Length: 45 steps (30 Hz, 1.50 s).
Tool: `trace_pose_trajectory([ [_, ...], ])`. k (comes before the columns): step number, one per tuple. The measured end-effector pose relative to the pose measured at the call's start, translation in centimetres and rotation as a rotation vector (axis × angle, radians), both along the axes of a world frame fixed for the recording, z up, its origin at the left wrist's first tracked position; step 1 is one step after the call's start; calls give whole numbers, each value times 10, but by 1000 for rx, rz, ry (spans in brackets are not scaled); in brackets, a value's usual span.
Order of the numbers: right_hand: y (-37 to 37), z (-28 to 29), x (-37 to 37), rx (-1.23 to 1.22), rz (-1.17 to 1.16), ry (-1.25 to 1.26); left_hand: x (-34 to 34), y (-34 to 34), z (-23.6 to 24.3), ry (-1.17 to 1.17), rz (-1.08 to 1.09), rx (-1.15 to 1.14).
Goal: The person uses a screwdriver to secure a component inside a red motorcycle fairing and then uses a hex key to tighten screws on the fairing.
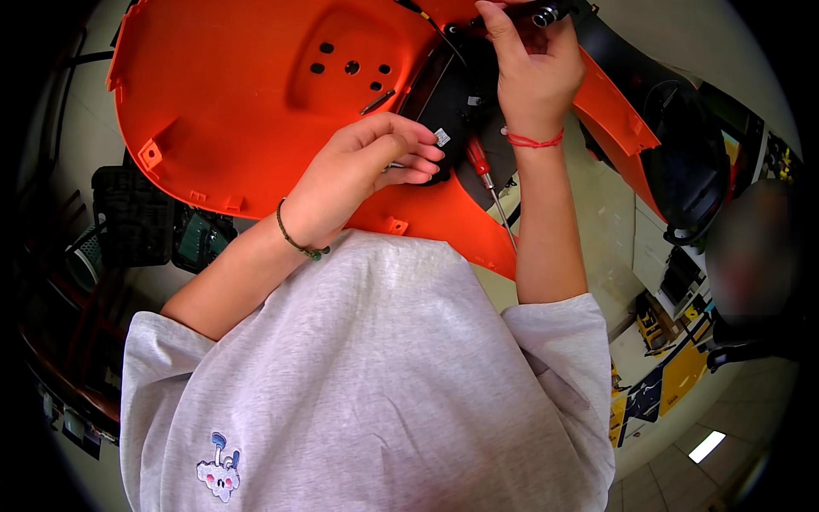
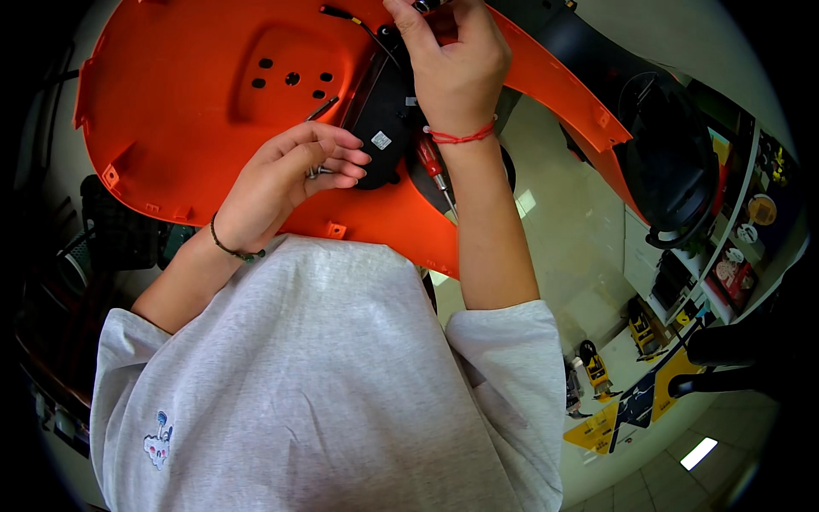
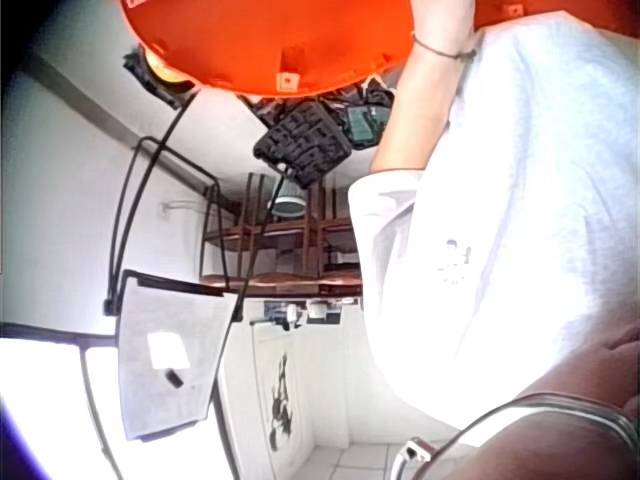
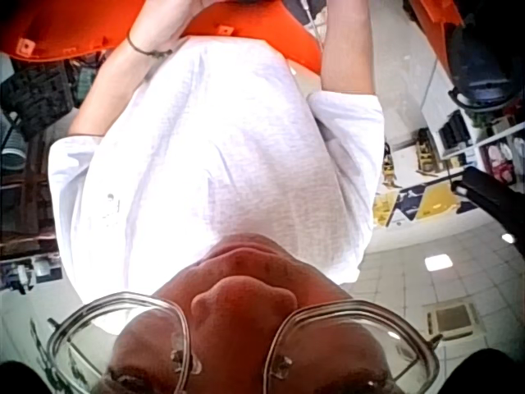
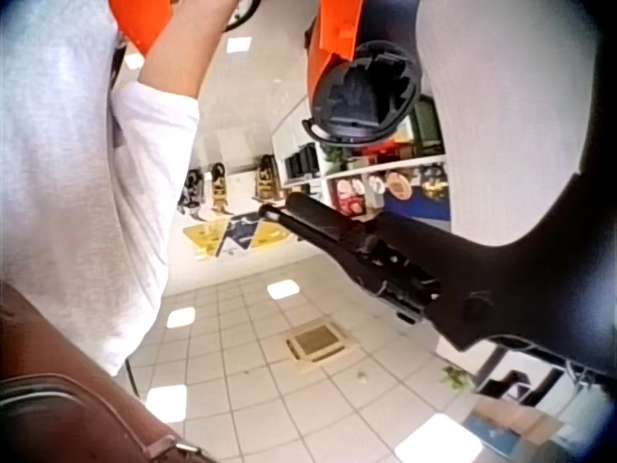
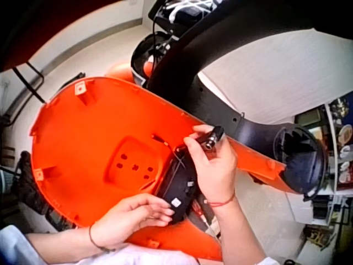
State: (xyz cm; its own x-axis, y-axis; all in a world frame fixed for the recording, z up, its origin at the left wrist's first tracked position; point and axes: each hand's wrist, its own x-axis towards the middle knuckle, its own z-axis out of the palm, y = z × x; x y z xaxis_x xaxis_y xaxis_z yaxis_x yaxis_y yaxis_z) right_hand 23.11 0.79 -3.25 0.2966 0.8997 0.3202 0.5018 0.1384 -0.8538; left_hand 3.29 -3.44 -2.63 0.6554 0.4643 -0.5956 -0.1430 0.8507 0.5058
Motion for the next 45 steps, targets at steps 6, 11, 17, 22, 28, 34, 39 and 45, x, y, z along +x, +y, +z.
trace_pose_trajectory([
  [6,-6,17,14,-298,272,247,-6,1,-6,8,58,-9],
  [11,-3,14,1,-108,-79,-166,-1,1,2,-38,70,-26],
  [17,-3,14,-3,-223,5,130,-3,6,6,26,123,-26],
  [22,-7,15,9,-269,220,398,-7,9,2,52,145,-56],
  [28,-3,6,10,-87,-31,-147,3,7,11,57,178,-12],
  [34,-6,9,20,-194,87,103,2,7,7,113,234,36],
  [39,-12,10,26,-109,201,126,0,5,1,119,302,13],
  [45,-7,5,16,11,-10,-111,3,5,4,93,263,23],
])
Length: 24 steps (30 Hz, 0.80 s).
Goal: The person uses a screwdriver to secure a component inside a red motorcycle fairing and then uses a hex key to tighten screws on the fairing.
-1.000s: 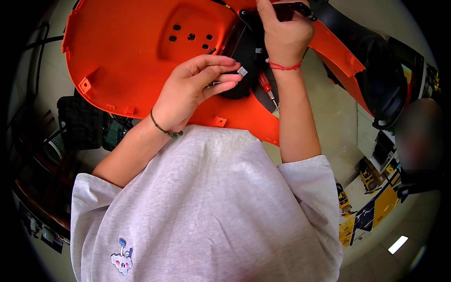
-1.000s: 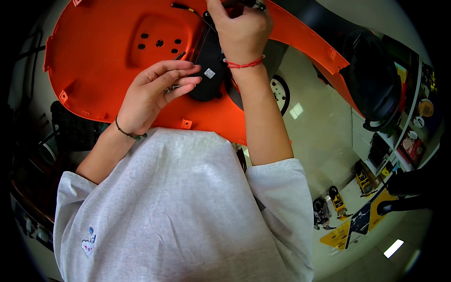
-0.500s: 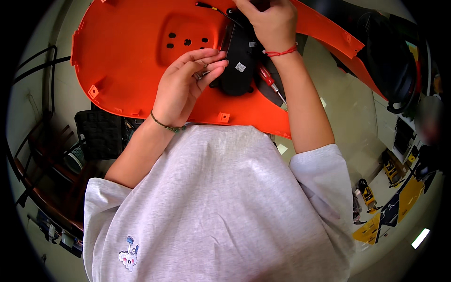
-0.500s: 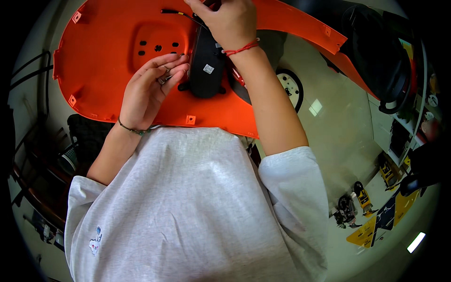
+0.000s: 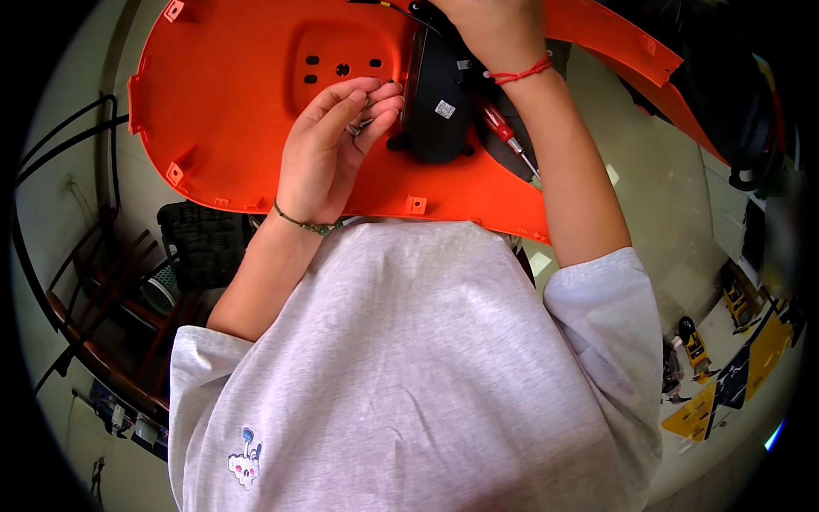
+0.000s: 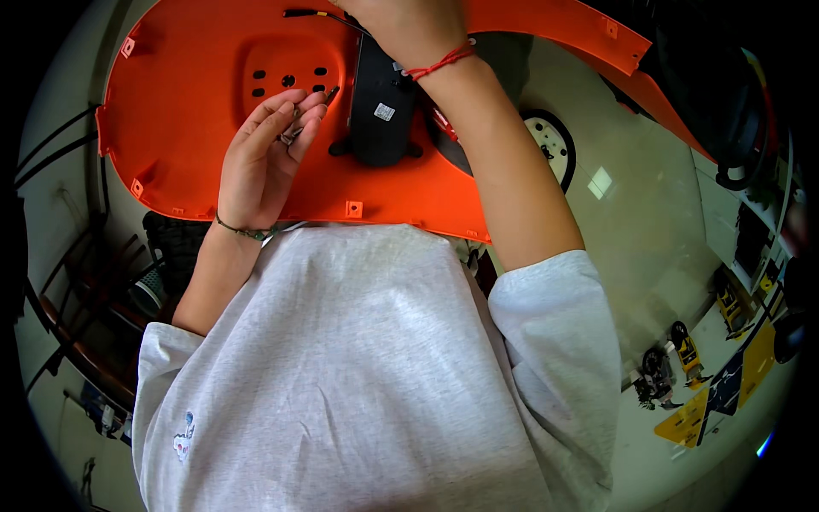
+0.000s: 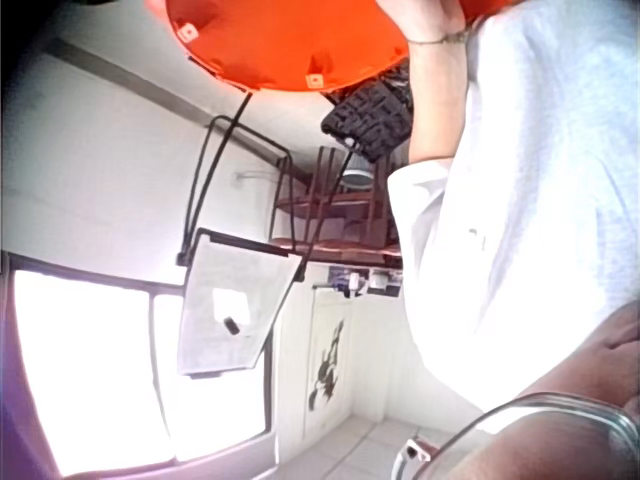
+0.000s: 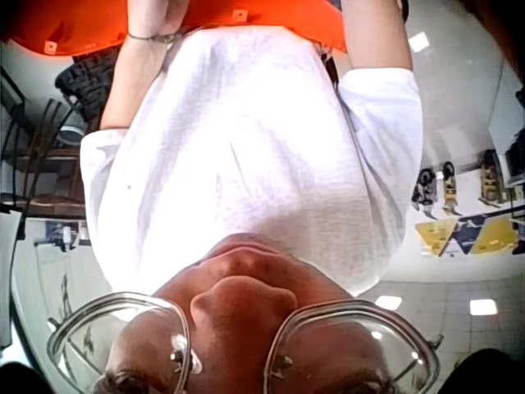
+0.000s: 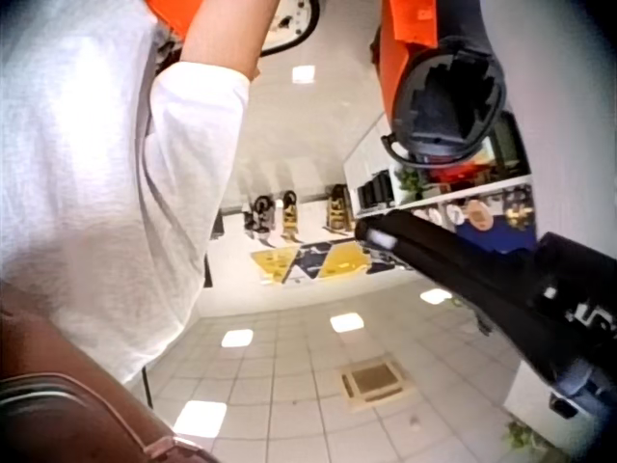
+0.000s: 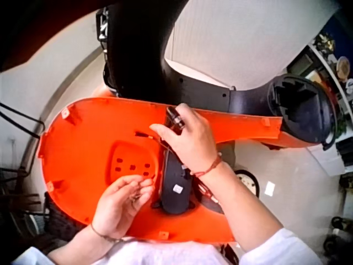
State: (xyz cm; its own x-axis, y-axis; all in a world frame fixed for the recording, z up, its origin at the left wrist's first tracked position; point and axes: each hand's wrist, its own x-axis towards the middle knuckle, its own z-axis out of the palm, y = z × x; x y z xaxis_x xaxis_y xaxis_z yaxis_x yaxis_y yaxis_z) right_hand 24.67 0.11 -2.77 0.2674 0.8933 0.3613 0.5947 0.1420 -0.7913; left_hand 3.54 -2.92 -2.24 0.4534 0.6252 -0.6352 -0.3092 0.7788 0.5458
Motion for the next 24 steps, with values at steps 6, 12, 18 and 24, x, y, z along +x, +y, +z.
trace_pose_trajectory([
  [6,2,1,7,-199,244,487,-8,-1,-6,26,23,-24],
  [12,4,1,11,-25,-16,-221,-2,0,-1,2,11,2],
  [18,3,4,5,-111,115,216,-6,0,-9,10,3,-6],
  [24,-7,11,13,-117,202,8,-10,-2,-7,-9,26,-11],
])
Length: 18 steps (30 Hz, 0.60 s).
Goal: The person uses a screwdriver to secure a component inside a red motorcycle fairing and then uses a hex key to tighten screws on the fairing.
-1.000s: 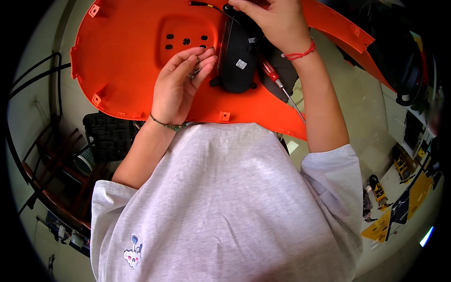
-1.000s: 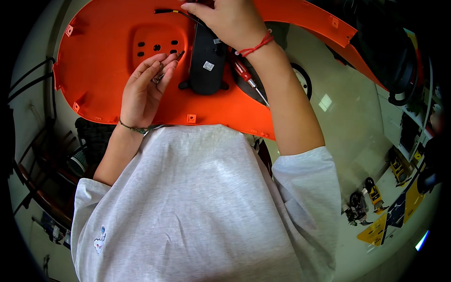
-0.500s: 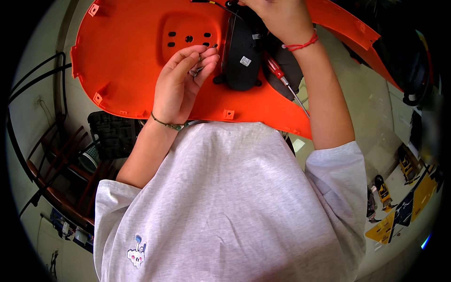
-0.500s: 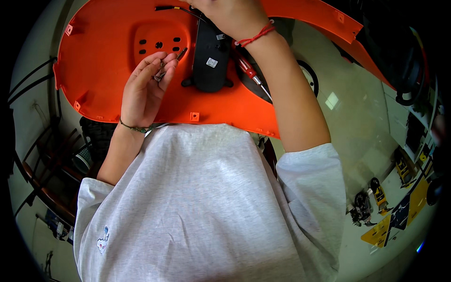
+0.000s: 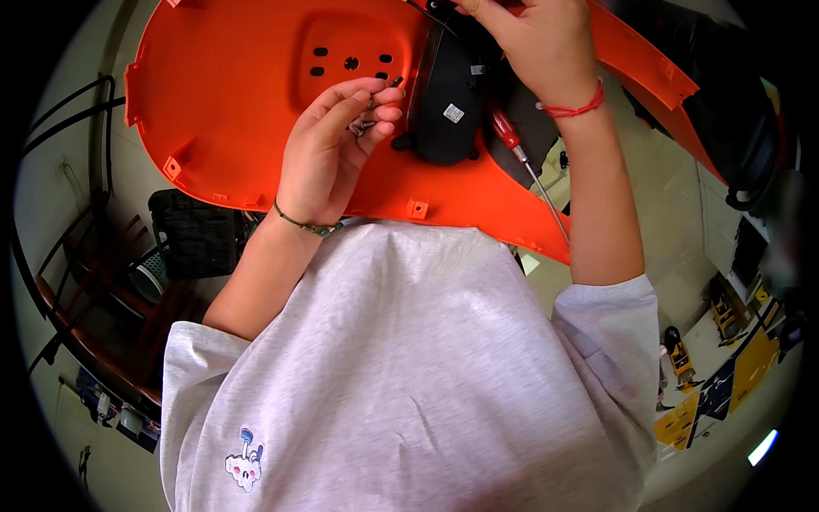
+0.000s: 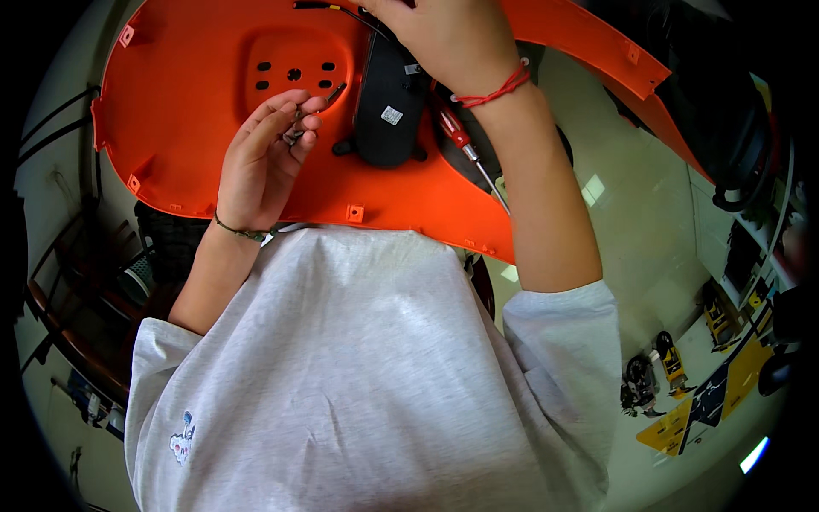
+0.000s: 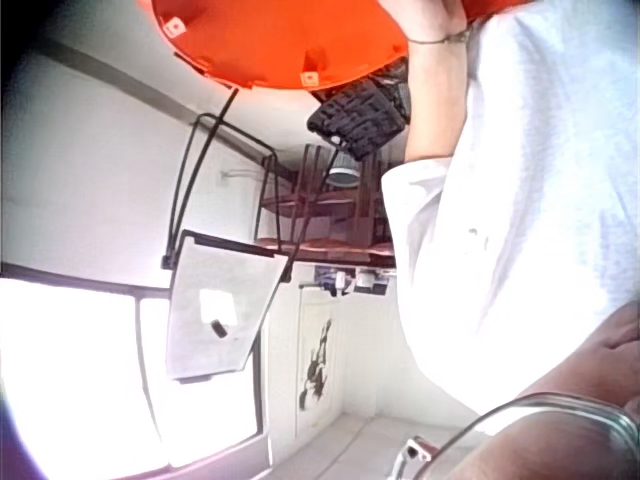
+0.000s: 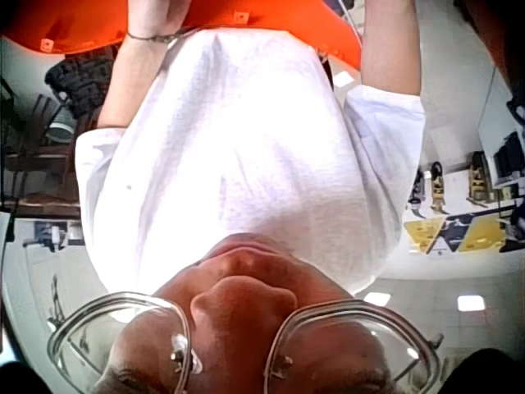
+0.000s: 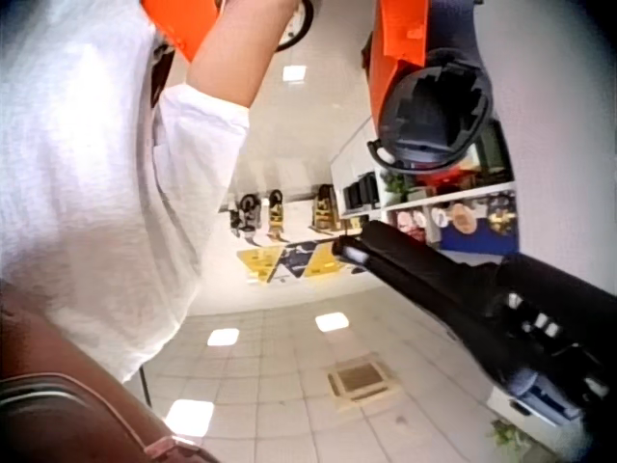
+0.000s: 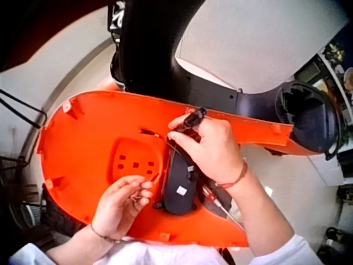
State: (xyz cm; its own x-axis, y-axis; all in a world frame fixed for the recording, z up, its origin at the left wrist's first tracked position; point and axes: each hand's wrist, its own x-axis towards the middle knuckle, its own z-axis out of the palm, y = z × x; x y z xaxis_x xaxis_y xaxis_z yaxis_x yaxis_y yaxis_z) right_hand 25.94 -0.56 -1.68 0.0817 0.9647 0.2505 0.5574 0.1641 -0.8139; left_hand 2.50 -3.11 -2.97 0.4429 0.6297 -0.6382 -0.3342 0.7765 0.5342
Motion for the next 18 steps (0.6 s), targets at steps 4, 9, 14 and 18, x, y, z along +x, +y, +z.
trace_pose_trajectory([
  [4,10,-6,-20,239,-194,-108,3,1,4,-72,-24,19],
  [9,19,-12,-21,145,-274,-173,-1,-2,2,-115,-43,-3],
  [14,15,3,-9,-108,26,11,-7,-3,-2,-108,-36,-94],
  [18,11,-2,-13,-94,-42,-71,-5,-3,-1,-150,-42,-90],
])
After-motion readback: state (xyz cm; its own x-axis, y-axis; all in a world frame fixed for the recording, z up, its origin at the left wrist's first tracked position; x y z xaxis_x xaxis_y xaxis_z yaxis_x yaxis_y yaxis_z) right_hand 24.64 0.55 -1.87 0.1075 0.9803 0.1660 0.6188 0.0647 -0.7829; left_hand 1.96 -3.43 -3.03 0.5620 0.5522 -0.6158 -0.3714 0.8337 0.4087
